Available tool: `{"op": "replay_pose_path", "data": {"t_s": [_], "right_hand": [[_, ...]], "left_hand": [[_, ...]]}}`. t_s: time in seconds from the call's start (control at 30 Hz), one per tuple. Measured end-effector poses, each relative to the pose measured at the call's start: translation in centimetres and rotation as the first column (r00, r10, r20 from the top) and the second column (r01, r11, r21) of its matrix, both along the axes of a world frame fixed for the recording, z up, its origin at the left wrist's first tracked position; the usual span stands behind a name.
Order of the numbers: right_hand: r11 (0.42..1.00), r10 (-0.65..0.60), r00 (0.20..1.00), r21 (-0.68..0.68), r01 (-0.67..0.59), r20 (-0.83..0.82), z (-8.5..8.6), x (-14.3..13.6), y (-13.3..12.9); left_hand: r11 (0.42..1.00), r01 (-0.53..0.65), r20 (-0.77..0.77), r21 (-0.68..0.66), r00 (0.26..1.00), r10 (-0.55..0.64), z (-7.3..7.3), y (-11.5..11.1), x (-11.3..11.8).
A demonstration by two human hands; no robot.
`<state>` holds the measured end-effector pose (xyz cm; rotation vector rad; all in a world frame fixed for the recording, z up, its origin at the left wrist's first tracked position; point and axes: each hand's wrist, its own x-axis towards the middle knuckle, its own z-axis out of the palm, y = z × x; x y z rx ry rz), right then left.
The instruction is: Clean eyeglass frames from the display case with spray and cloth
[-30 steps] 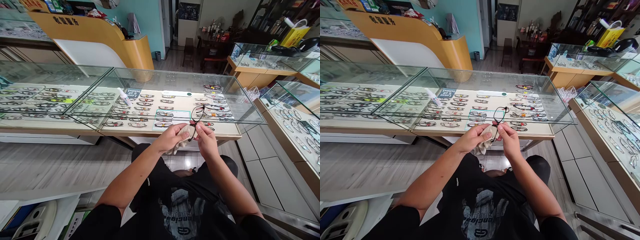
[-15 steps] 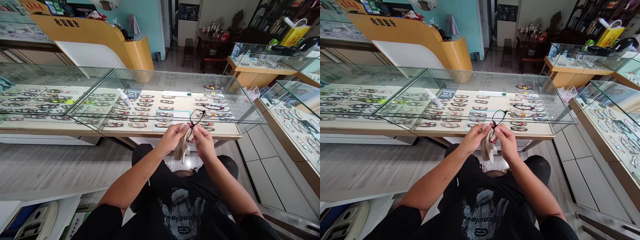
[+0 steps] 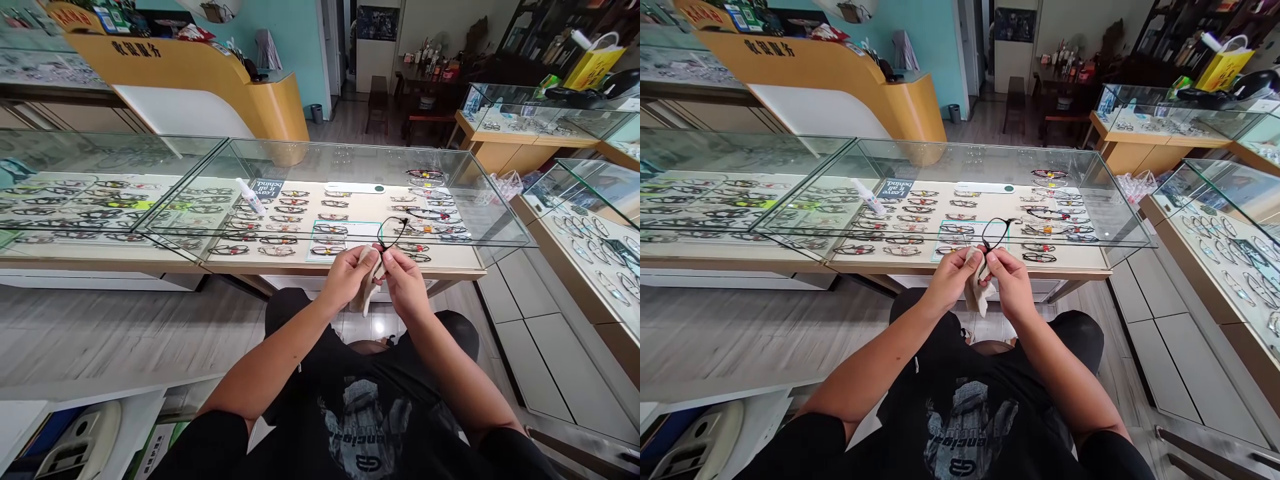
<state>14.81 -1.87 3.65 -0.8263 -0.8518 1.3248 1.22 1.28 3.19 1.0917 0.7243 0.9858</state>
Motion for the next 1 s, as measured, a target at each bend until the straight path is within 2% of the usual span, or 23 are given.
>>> {"op": "replay_pose_path", "data": {"t_s": [0.1, 0.3, 0.37, 0.5, 0.6, 0.67, 0.77, 0.9, 1.0], "right_hand": [[1.000, -0.010, 1.000, 0.026, 0.010, 0.001, 0.2, 0.0, -0.1], [0.994, -0.095, 0.995, -0.049, 0.094, -0.024, 0.2, 0.5, 0.3], [0.994, -0.090, 0.996, -0.062, 0.089, -0.026, 0.2, 0.3, 0.3], [0.999, -0.036, 0.999, -0.031, 0.034, -0.038, 0.1, -0.3, -0.2], [1.000, -0.028, 1.000, -0.010, 0.028, -0.010, 0.0, -0.5, -0.4], [0.997, -0.074, 0.997, -0.003, 0.074, -0.002, -0.1, -0.3, -0.4], [0.993, -0.118, 0.993, -0.006, 0.118, -0.015, -0.1, 0.0, -0.2], [0.992, -0.128, 0.992, -0.010, 0.128, -0.019, 0.0, 0.3, 0.0], [0.989, -0.146, 0.989, -0.015, 0.147, 0.021, 0.1, 0.1, 0.0]], "left_hand": [[1.000, 0.013, 0.013, 0.013, 1.000, -0.013, 0.1, 0.1, -0.2], [0.973, 0.213, -0.053, 0.084, 0.976, -0.209, 0.5, 0.3, -1.9], [0.979, 0.192, -0.049, 0.068, 0.981, -0.189, 0.4, 0.2, -1.8], [0.998, 0.059, 0.000, 0.036, 0.998, -0.059, 0.0, 0.0, -0.6], [0.998, -0.002, -0.039, 0.058, 0.999, 0.004, 0.0, -0.1, -0.3], [0.993, 0.002, -0.086, 0.119, 0.996, 0.008, 0.1, -0.1, -0.6], [0.978, 0.080, -0.124, 0.194, 0.991, -0.057, 0.3, 0.1, -1.4], [0.973, 0.176, -0.129, 0.148, 0.979, -0.158, 0.5, 0.1, -1.9], [0.984, 0.139, -0.098, 0.113, 0.987, -0.128, 0.5, 0.1, -1.5]]}}
